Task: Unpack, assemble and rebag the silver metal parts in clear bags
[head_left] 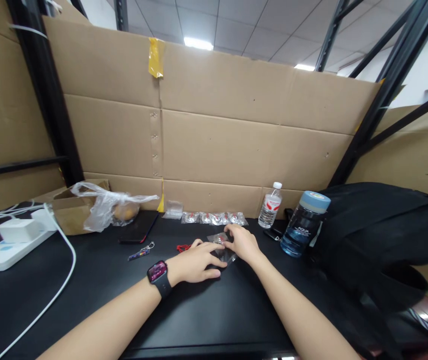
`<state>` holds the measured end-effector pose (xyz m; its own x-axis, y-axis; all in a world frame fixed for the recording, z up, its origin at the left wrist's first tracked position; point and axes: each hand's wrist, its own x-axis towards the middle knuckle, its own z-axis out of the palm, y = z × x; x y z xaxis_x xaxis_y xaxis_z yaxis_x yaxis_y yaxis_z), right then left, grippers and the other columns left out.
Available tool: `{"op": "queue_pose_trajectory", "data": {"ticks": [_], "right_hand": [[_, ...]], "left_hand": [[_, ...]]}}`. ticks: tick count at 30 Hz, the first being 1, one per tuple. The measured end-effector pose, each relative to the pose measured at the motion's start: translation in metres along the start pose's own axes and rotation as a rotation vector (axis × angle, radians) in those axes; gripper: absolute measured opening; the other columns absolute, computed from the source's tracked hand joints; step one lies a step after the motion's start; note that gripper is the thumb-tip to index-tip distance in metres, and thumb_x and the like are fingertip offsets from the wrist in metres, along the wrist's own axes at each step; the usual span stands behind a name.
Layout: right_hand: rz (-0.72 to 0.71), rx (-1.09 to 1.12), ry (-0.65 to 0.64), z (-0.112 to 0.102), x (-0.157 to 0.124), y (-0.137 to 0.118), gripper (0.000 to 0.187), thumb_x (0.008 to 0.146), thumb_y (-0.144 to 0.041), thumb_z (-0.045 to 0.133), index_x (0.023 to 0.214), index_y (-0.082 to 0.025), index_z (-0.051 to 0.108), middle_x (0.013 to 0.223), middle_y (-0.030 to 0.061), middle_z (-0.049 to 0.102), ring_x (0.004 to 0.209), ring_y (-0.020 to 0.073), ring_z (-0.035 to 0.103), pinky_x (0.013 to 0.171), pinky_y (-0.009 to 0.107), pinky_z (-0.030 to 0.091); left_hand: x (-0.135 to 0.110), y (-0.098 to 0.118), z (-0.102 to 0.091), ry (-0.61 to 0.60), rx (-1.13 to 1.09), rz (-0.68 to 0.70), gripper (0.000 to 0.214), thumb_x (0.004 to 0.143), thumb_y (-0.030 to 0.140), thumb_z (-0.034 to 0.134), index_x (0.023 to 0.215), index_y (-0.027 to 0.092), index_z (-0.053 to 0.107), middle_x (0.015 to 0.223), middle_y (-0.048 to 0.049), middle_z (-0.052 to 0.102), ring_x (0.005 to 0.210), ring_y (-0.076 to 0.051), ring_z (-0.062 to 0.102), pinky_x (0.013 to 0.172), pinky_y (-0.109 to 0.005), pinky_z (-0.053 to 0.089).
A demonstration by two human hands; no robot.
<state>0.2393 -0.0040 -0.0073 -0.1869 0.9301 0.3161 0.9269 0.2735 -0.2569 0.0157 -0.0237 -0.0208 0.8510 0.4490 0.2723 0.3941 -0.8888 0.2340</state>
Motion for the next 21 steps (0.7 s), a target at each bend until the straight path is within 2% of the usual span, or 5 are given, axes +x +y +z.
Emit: {"op": "queue_pose_trajectory", "data": {"ticks": [6,8,13,17,21], "right_hand": [[-0.298,0.373,-0.219,-0.016,0.003,0.019,0.028,0.086,-0.031,0.068,0.11,-0.02,0.063,0.093,0.0024,0.064,0.072,0.0138,0.057,0.066,0.024,0.045],[-0.299,0.418,-0.22,-0.023,0.004,0.03,0.017,0.09,-0.024,0.058,0.106,-0.019,0.064,0.092,0.0024,0.064,0.07,0.0129,0.055,0.066,0.024,0.045],[-0.326,0.414,-0.351,-0.022,0.004,0.039,0.035,0.066,-0.015,0.08,0.098,-0.019,0.068,0.096,0.0011,0.062,0.072,0.0122,0.055,0.066,0.023,0.046],[-0.319,0.455,-0.337,-0.018,0.005,0.034,0.008,0.077,-0.023,0.074,0.084,-0.019,0.073,0.087,0.0014,0.066,0.071,0.0129,0.057,0.068,0.024,0.045],[-0.251,0.486,-0.286,-0.024,0.006,0.033,0.01,0.081,-0.027,0.07,0.082,-0.018,0.074,0.076,0.0012,0.069,0.068,0.0138,0.057,0.066,0.025,0.044]], "left_hand": [[0.003,0.004,-0.005,0.146,0.032,-0.109,0.039,0.078,0.017,0.065,0.115,0.028,0.061,0.117,-0.0021,0.063,0.112,-0.022,0.058,0.094,-0.035,0.033],[0.006,0.003,-0.004,0.209,0.069,-0.179,0.04,0.078,0.017,0.065,0.116,0.025,0.057,0.113,-0.0031,0.063,0.107,-0.022,0.057,0.092,-0.035,0.033],[0.01,-0.004,0.001,0.269,0.093,-0.24,0.011,0.089,0.025,0.061,0.1,0.024,0.061,0.103,-0.002,0.065,0.1,-0.021,0.056,0.088,-0.036,0.03],[0.009,-0.006,0.001,0.288,0.041,-0.272,0.007,0.091,0.027,0.058,0.089,0.022,0.063,0.091,-0.0005,0.068,0.095,-0.02,0.057,0.086,-0.036,0.029],[0.01,-0.008,0.001,0.327,-0.042,-0.364,0.01,0.091,0.027,0.057,0.088,0.023,0.065,0.088,0.0009,0.071,0.092,-0.019,0.061,0.087,-0.036,0.031]]}}
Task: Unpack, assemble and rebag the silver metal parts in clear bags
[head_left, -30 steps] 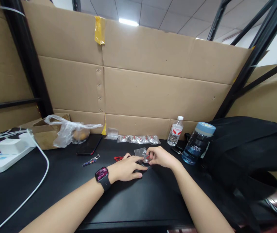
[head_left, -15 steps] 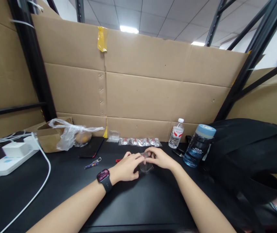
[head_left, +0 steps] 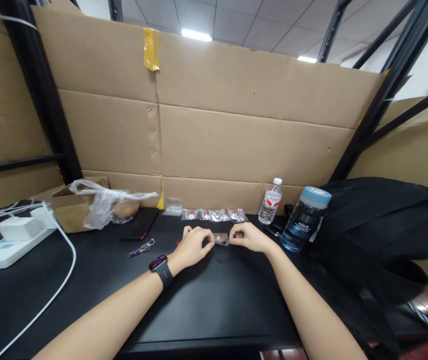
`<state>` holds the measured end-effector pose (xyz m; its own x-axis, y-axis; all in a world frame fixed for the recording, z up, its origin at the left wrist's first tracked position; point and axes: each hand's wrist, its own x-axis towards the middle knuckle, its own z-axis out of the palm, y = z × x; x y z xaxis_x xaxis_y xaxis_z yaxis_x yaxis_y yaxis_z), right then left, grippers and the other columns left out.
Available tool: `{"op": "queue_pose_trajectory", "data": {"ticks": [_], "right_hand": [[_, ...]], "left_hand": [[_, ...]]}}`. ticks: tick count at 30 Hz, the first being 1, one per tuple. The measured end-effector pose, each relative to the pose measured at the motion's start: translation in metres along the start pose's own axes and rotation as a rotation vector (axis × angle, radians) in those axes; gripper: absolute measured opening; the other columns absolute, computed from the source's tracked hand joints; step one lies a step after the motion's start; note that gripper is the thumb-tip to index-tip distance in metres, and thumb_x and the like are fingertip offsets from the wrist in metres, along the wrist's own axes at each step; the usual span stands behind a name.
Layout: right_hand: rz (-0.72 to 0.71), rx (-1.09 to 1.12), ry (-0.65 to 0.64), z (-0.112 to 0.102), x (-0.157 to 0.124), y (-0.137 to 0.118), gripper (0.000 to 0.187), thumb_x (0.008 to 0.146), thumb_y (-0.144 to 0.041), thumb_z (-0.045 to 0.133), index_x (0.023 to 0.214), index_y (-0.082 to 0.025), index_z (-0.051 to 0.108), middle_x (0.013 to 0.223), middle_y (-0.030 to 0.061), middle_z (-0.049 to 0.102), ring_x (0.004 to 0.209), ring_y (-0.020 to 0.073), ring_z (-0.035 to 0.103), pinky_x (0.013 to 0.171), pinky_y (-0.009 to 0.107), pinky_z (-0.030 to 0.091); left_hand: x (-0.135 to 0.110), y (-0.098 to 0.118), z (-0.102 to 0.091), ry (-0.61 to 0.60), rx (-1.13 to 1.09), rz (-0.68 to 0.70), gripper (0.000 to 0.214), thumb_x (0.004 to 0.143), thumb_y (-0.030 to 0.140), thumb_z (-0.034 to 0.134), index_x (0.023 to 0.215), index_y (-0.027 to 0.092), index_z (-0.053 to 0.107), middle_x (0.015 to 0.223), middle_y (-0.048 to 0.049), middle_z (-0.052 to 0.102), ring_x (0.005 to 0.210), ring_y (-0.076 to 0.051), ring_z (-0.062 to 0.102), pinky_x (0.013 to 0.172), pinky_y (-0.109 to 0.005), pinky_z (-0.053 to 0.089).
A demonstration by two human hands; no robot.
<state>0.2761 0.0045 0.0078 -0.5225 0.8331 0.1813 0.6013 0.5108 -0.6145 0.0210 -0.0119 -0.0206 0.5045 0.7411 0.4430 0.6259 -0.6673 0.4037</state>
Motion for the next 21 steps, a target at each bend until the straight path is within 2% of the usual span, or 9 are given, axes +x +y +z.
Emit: {"op": "queue_pose_trajectory", "data": {"ticks": [3,5,7,9,11,14,16,18,21], "right_hand": [[0.107,0.125,0.02,0.0,0.001,0.0,0.017,0.08,-0.032,0.069,0.078,-0.016,0.071,0.065,0.0002,0.065,0.059,0.013,0.056,0.06,0.024,0.042],[0.154,0.248,0.039,0.004,0.002,0.002,0.016,0.078,-0.031,0.07,0.079,-0.016,0.066,0.062,-0.0006,0.064,0.057,0.0125,0.056,0.057,0.023,0.042],[0.181,0.346,0.082,0.009,0.004,0.006,0.022,0.073,-0.027,0.072,0.09,-0.017,0.06,0.062,-0.0023,0.065,0.055,0.0122,0.057,0.056,0.022,0.043],[0.188,0.371,0.118,0.015,0.005,0.009,0.038,0.071,-0.023,0.071,0.104,-0.02,0.053,0.064,-0.0042,0.066,0.054,0.0121,0.057,0.056,0.022,0.044],[0.163,0.308,0.116,0.018,0.006,0.011,0.043,0.073,-0.02,0.068,0.113,-0.021,0.051,0.065,-0.0048,0.067,0.055,0.0122,0.058,0.058,0.022,0.045],[0.106,0.107,0.071,0.018,0.006,0.01,0.028,0.08,-0.017,0.06,0.107,-0.019,0.063,0.068,-0.0019,0.067,0.061,0.013,0.06,0.065,0.024,0.046],[0.068,-0.046,0.035,0.018,0.005,0.007,0.026,0.082,-0.017,0.058,0.104,-0.019,0.071,0.074,0.0008,0.066,0.066,0.014,0.06,0.069,0.026,0.046],[0.023,-0.164,-0.013,0.019,0.004,0.003,0.034,0.079,-0.021,0.065,0.112,-0.022,0.073,0.087,0.0034,0.064,0.076,0.0164,0.06,0.076,0.028,0.048],[0.0,-0.275,-0.073,0.022,0.003,-0.002,0.056,0.07,-0.03,0.079,0.125,-0.029,0.069,0.112,0.0072,0.057,0.103,0.0242,0.057,0.094,0.036,0.046]], "left_hand": [[0.002,-0.002,0.001,0.039,-0.07,-0.081,0.011,0.091,0.03,0.056,0.088,0.023,0.064,0.089,0.0007,0.074,0.087,-0.018,0.065,0.089,-0.036,0.034],[0.004,-0.002,0.002,0.059,-0.134,-0.137,0.009,0.089,0.028,0.057,0.095,0.024,0.06,0.088,0.002,0.075,0.081,-0.017,0.067,0.088,-0.035,0.036],[0.004,-0.001,0.003,0.067,-0.179,-0.189,0.021,0.087,0.025,0.058,0.107,0.025,0.053,0.083,0.0047,0.076,0.076,-0.016,0.067,0.087,-0.035,0.037],[0.003,-0.001,0.005,0.061,-0.167,-0.202,0.031,0.086,0.023,0.059,0.114,0.027,0.048,0.081,0.0061,0.075,0.079,-0.017,0.067,0.087,-0.035,0.037],[0.002,-0.001,0.008,0.048,-0.107,-0.168,0.028,0.088,0.024,0.057,0.116,0.028,0.051,0.082,0.0046,0.074,0.089,-0.019,0.066,0.088,-0.036,0.034],[0.0,-0.002,0.012,0.024,-0.004,-0.102,0.023,0.095,0.027,0.049,0.115,0.03,0.06,0.09,0.0002,0.071,0.101,-0.022,0.06,0.088,-0.039,0.032],[-0.002,-0.003,0.014,0.01,0.062,-0.066,0.026,0.1,0.032,0.043,0.111,0.031,0.066,0.096,-0.0023,0.069,0.104,-0.023,0.056,0.088,-0.04,0.032],[-0.003,-0.002,0.015,0.009,0.121,-0.034,0.032,0.101,0.04,0.04,0.109,0.031,0.069,0.104,-0.0047,0.065,0.107,-0.025,0.052,0.089,-0.042,0.033],[-0.004,-0.002,0.014,0.018,0.173,0.017,0.032,0.094,0.047,0.052,0.112,0.028,0.07,0.115,-0.0074,0.06,0.114,-0.028,0.047,0.091,-0.043,0.035]]}}
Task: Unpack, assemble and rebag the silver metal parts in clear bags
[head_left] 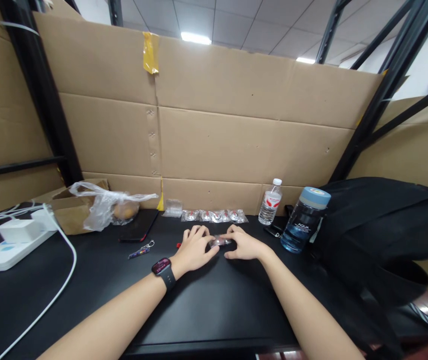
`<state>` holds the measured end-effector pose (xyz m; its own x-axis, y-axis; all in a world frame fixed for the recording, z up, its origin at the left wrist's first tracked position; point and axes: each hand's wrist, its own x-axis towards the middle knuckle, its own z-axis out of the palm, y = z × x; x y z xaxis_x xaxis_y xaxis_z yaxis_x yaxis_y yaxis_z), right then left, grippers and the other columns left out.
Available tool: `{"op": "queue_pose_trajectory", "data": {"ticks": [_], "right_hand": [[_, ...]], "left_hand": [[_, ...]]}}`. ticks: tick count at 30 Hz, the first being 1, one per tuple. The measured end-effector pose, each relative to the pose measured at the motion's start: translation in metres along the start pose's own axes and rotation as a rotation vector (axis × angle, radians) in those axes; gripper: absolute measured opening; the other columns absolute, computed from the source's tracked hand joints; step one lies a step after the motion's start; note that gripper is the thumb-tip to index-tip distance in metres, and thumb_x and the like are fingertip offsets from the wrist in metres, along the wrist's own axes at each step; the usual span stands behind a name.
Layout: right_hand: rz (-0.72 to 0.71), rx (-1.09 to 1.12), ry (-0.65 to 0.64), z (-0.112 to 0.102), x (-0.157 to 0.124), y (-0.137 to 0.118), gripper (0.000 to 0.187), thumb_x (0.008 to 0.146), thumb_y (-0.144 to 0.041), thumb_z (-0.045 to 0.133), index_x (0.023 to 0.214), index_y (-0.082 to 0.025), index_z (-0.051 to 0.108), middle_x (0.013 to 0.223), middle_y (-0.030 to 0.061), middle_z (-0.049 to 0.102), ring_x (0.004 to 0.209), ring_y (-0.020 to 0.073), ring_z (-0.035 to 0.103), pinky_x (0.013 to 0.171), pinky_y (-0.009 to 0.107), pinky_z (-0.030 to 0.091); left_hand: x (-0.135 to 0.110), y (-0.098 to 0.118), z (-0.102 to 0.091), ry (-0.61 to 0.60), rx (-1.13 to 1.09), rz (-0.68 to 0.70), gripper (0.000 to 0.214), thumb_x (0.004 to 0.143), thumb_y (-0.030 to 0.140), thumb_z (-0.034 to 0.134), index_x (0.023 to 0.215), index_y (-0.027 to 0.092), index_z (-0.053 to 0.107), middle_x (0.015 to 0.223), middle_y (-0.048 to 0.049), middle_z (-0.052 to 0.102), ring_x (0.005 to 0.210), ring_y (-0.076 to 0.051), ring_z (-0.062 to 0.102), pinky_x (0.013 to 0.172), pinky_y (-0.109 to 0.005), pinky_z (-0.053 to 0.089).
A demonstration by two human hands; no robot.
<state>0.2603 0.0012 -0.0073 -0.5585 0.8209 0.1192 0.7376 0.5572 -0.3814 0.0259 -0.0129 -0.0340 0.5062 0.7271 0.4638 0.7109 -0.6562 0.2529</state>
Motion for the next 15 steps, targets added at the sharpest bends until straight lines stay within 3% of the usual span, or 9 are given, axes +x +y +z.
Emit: {"op": "queue_pose_trajectory", "data": {"ticks": [2,5,10,15], "right_hand": [[0.047,-0.071,0.028,0.002,0.001,-0.003,0.05,0.075,-0.03,0.077,0.124,-0.032,0.069,0.124,0.0089,0.053,0.117,0.0286,0.05,0.102,0.044,0.041],[0.075,-0.125,0.052,0.005,0.003,-0.006,0.035,0.086,-0.023,0.064,0.119,-0.031,0.071,0.126,0.009,0.057,0.119,0.0293,0.05,0.102,0.048,0.038],[0.036,-0.049,0.078,0.004,0.007,-0.004,0.027,0.098,-0.026,0.048,0.112,-0.024,0.071,0.111,0.0087,0.069,0.107,0.0248,0.06,0.095,0.039,0.042],[0.078,0.118,0.138,0.008,0.011,0.004,0.03,0.099,-0.036,0.046,0.091,-0.019,0.07,0.084,0.0048,0.071,0.08,0.0194,0.064,0.075,0.029,0.045]], "left_hand": [[0.0,0.0,-0.001,-0.007,0.021,0.024,0.031,0.088,0.043,0.061,0.112,0.026,0.07,0.119,-0.0084,0.06,0.118,-0.03,0.044,0.093,-0.045,0.034],[0.0,-0.001,0.0,-0.001,0.043,0.025,0.025,0.088,0.034,0.061,0.11,0.025,0.07,0.119,-0.0085,0.061,0.12,-0.031,0.043,0.093,-0.046,0.034],[0.004,-0.003,0.002,0.069,0.042,-0.028,0.02,0.096,0.024,0.052,0.1,0.025,0.072,0.114,-0.0063,0.064,0.119,-0.027,0.044,0.09,-0.043,0.031],[0.008,-0.005,0.003,0.086,0.006,-0.086,0.022,0.098,0.028,0.052,0.09,0.023,0.072,0.113,-0.0049,0.066,0.117,-0.025,0.045,0.088,-0.041,0.03]]}}
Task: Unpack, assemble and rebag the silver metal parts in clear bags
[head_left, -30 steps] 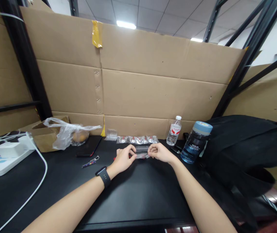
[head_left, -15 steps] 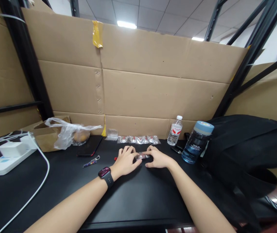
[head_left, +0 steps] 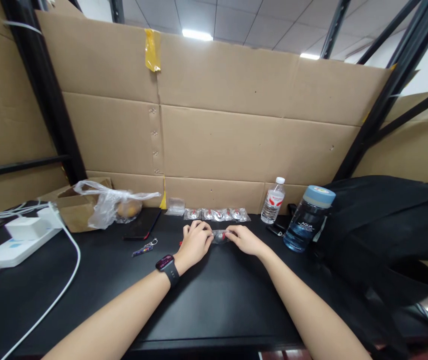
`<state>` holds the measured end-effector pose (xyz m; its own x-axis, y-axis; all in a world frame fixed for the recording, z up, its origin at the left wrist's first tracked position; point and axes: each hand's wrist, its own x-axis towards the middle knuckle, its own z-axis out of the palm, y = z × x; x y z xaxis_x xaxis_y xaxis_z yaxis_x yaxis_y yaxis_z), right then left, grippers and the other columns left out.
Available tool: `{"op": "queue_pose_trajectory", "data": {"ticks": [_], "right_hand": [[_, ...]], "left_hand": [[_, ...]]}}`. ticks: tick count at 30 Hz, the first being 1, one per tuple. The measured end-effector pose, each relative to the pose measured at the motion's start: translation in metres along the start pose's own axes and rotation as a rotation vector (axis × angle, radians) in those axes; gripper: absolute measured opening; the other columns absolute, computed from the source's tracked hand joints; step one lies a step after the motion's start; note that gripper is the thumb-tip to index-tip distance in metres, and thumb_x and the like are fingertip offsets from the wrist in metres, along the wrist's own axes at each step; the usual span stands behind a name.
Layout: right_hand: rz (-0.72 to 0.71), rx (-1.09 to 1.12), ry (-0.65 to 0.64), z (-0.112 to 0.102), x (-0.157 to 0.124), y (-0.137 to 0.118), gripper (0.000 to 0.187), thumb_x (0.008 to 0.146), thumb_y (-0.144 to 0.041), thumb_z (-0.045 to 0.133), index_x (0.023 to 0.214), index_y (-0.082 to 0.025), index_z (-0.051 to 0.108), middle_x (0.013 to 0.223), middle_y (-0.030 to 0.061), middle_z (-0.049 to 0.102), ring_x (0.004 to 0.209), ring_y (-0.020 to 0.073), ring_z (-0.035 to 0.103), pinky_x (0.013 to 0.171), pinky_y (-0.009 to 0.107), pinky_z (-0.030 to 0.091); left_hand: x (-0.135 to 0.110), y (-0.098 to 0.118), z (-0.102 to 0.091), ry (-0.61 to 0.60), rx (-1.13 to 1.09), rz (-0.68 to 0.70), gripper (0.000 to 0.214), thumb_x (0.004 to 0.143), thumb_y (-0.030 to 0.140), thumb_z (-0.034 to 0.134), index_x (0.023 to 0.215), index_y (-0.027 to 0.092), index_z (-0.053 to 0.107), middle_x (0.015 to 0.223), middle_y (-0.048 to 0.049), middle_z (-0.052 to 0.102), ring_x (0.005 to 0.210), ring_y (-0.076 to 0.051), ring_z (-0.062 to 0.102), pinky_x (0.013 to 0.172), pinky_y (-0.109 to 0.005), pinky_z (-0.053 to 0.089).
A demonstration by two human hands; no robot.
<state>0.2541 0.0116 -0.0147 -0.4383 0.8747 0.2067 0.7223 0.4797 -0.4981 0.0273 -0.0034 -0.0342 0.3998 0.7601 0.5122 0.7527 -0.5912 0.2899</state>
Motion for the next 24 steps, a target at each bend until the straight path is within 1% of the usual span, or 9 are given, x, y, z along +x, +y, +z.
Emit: {"op": "queue_pose_trajectory", "data": {"ticks": [3,6,9,12,16,19,20,22,24], "right_hand": [[0.002,0.099,0.012,0.003,0.002,0.003,0.032,0.098,-0.039,0.049,0.087,-0.018,0.069,0.077,0.0027,0.069,0.072,0.0171,0.061,0.069,0.026,0.043],[-0.004,0.197,0.032,0.005,0.003,0.002,0.033,0.096,-0.042,0.052,0.084,-0.016,0.069,0.074,0.002,0.067,0.069,0.016,0.059,0.067,0.026,0.042],[0.003,0.343,0.075,0.008,0.005,-0.001,0.033,0.092,-0.046,0.058,0.086,-0.015,0.069,0.077,0.003,0.068,0.071,0.0165,0.06,0.068,0.027,0.044],[0.009,0.474,0.128,0.01,0.006,-0.004,0.034,0.089,-0.049,0.063,0.088,-0.015,0.068,0.08,0.0043,0.069,0.072,0.0174,0.061,0.068,0.028,0.046],[0.016,0.574,0.16,0.007,0.005,-0.01,0.033,0.086,-0.048,0.066,0.098,-0.017,0.065,0.076,0.0015,0.066,0.069,0.0162,0.061,0.067,0.028,0.046],[0.024,0.629,0.14,0.002,0.003,-0.013,0.042,0.079,-0.04,0.075,0.112,-0.019,0.06,0.076,-0.0004,0.067,0.071,0.016,0.062,0.071,0.028,0.048],[0.031,0.627,0.144,0.001,0.002,-0.013,0.046,0.076,-0.038,0.077,0.114,-0.019,0.059,0.076,-0.0004,0.068,0.071,0.0162,0.063,0.072,0.029,0.048],[0.06,0.596,0.176,0.001,0.001,-0.012,0.045,0.074,-0.034,0.078,0.112,-0.019,0.059,0.075,0.0,0.069,0.072,0.0168,0.063,0.073,0.03,0.048],[0.102,0.567,0.219,0.004,0.002,-0.01,0.041,0.073,-0.034,0.077,0.107,-0.018,0.06,0.073,0.0003,0.069,0.071,0.0174,0.063,0.072,0.03,0.048]], "left_hand": [[0.0,-0.002,-0.001,0.006,-0.009,-0.006,0.022,0.099,0.027,0.05,0.094,0.024,0.072,0.113,-0.0044,0.067,0.117,-0.024,0.046,0.087,-0.041,0.029],[0.001,-0.003,-0.003,0.019,-0.019,-0.021,0.022,0.099,0.028,0.051,0.092,0.024,0.072,0.113,-0.0038,0.067,0.116,-0.024,0.046,0.088,-0.041,0.029],[0.002,-0.004,-0.005,0.03,-0.046,-0.058,0.021,0.097,0.03,0.054,0.088,0.024,0.072,0.112,-0.0032,0.067,0.115,-0.024,0.047,0.089,-0.042,0.029],[0.003,-0.004,-0.005,0.036,-0.095,-0.138,0.021,0.096,0.032,0.055,0.087,0.025,0.073,0.112,-0.0031,0.068,0.113,-0.025,0.049,0.089,-0.042,0.031],[0.006,-0.007,-0.005,0.007,-0.185,-0.26,0.023,0.095,0.037,0.055,0.087,0.027,0.074,0.114,-0.0032,0.068,0.113,-0.026,0.05,0.089,-0.042,0.034],[0.008,-0.01,-0.006,-0.016,-0.216,-0.305,0.025,0.095,0.038,0.054,0.085,0.027,0.074,0.114,-0.003,0.068,0.113,-0.026,0.052,0.089,-0.042,0.036],[0.008,-0.011,-0.007,-0.024,-0.212,-0.308,0.025,0.095,0.038,0.054,0.085,0.027,0.074,0.113,-0.0028,0.068,0.113,-0.026,0.052,0.089,-0.043,0.036],[0.008,-0.01,-0.008,-0.037,-0.177,-0.283,0.024,0.094,0.037,0.055,0.084,0.027,0.075,0.112,-0.0026,0.068,0.113,-0.027,0.052,0.09,-0.043,0.036],[0.007,-0.009,-0.011,-0.041,-0.116,-0.202,0.025,0.095,0.037,0.055,0.083,0.026,0.074,0.111,-0.0031,0.067,0.112,-0.026,0.051,0.09,-0.043,0.036]]}}
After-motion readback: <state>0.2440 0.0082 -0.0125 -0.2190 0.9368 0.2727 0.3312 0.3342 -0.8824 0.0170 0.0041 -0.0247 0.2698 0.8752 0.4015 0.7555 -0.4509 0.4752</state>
